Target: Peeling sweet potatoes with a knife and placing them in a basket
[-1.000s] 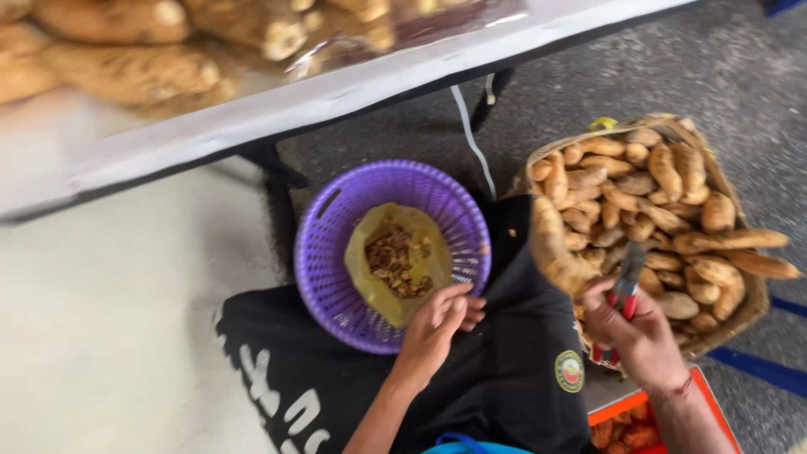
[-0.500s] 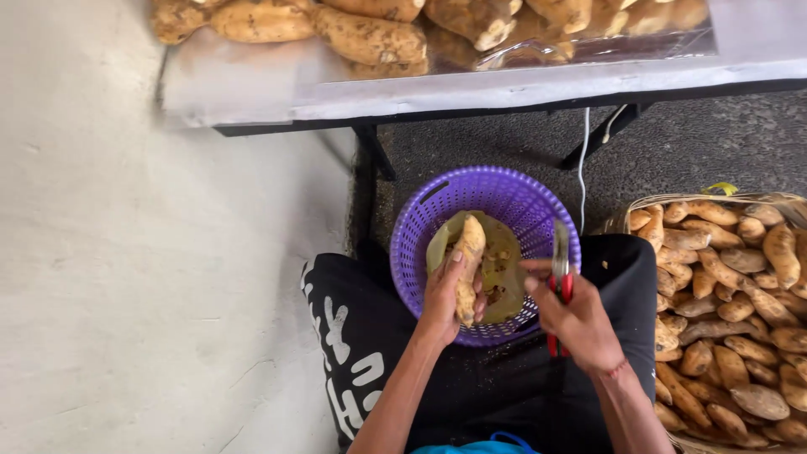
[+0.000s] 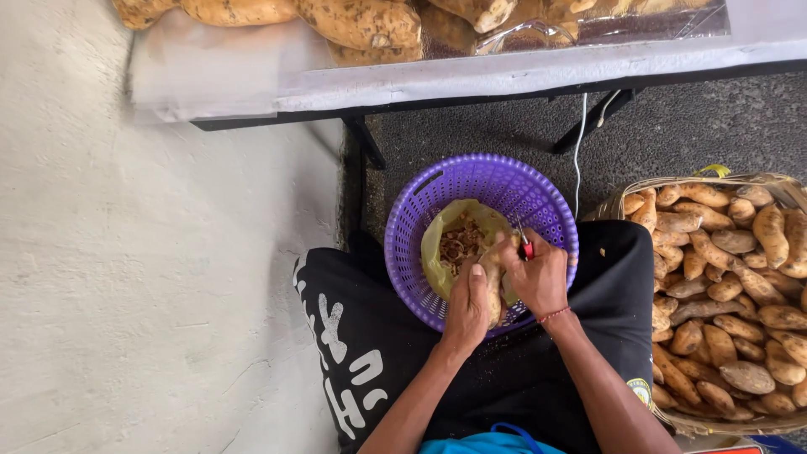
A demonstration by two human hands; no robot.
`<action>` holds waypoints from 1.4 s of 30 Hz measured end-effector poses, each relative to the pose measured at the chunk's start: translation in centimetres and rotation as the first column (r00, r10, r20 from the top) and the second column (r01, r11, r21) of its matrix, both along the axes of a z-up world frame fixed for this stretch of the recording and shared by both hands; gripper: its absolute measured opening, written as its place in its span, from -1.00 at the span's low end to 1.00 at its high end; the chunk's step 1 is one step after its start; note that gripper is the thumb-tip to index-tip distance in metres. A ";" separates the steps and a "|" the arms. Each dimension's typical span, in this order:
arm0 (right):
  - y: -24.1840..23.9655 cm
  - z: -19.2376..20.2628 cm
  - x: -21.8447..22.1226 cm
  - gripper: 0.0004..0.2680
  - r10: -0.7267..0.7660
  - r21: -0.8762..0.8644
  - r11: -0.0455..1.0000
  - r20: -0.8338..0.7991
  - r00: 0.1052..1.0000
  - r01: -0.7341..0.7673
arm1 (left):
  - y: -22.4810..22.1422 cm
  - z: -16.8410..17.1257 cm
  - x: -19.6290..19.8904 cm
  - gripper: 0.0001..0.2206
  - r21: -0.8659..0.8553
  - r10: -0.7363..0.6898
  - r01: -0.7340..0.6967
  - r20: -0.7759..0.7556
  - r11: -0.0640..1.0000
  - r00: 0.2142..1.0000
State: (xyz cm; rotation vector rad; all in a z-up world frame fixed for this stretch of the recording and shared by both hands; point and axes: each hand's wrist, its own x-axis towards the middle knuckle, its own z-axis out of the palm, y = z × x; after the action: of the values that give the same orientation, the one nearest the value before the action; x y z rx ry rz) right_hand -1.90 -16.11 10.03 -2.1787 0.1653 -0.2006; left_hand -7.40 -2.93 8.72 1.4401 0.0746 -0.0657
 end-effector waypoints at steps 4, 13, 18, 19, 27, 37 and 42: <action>-0.9 -4.4 0.7 -0.62 -0.148 0.220 0.960 -0.112 0.983 0.170 | -1.1 3.0 -0.7 -0.57 0.059 -0.027 0.022 0.090 0.998 0.996; 3.7 4.2 -0.5 -0.75 0.031 0.388 0.919 -0.241 0.970 0.068 | -0.3 2.4 -0.6 -0.60 0.150 -0.017 -0.025 0.273 0.988 0.962; 2.0 1.2 -0.7 -0.82 0.003 0.368 0.927 -0.186 0.983 0.067 | -0.1 2.0 -0.9 -0.60 0.210 0.013 -0.083 0.315 0.974 0.949; 1.4 -0.2 -0.7 -0.84 -0.024 0.359 0.930 -0.149 0.988 0.077 | -0.3 1.6 -1.1 -0.59 0.230 0.023 -0.102 0.324 0.968 0.946; 0.6 -3.0 0.8 -0.62 -0.285 0.492 0.759 -0.338 0.897 0.427 | -0.8 -0.1 -1.3 -0.64 0.388 0.077 -0.316 0.521 0.866 0.850; 1.3 -1.6 -0.6 -0.76 -0.123 0.508 0.828 -0.251 0.960 0.238 | -0.4 -2.1 -1.1 -0.65 0.566 0.008 -0.453 0.619 0.689 0.786; 0.6 -4.2 -0.5 -0.78 -0.240 0.528 0.790 -0.202 0.950 0.312 | -0.6 -0.6 -1.5 -0.60 0.565 0.000 -0.392 0.570 0.726 0.821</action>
State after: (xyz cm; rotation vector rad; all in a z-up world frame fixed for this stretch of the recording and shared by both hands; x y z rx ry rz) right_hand -2.36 -15.52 5.87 -1.5714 0.5506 -0.1559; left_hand -8.94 -3.49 8.08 2.1165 -0.2342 0.6232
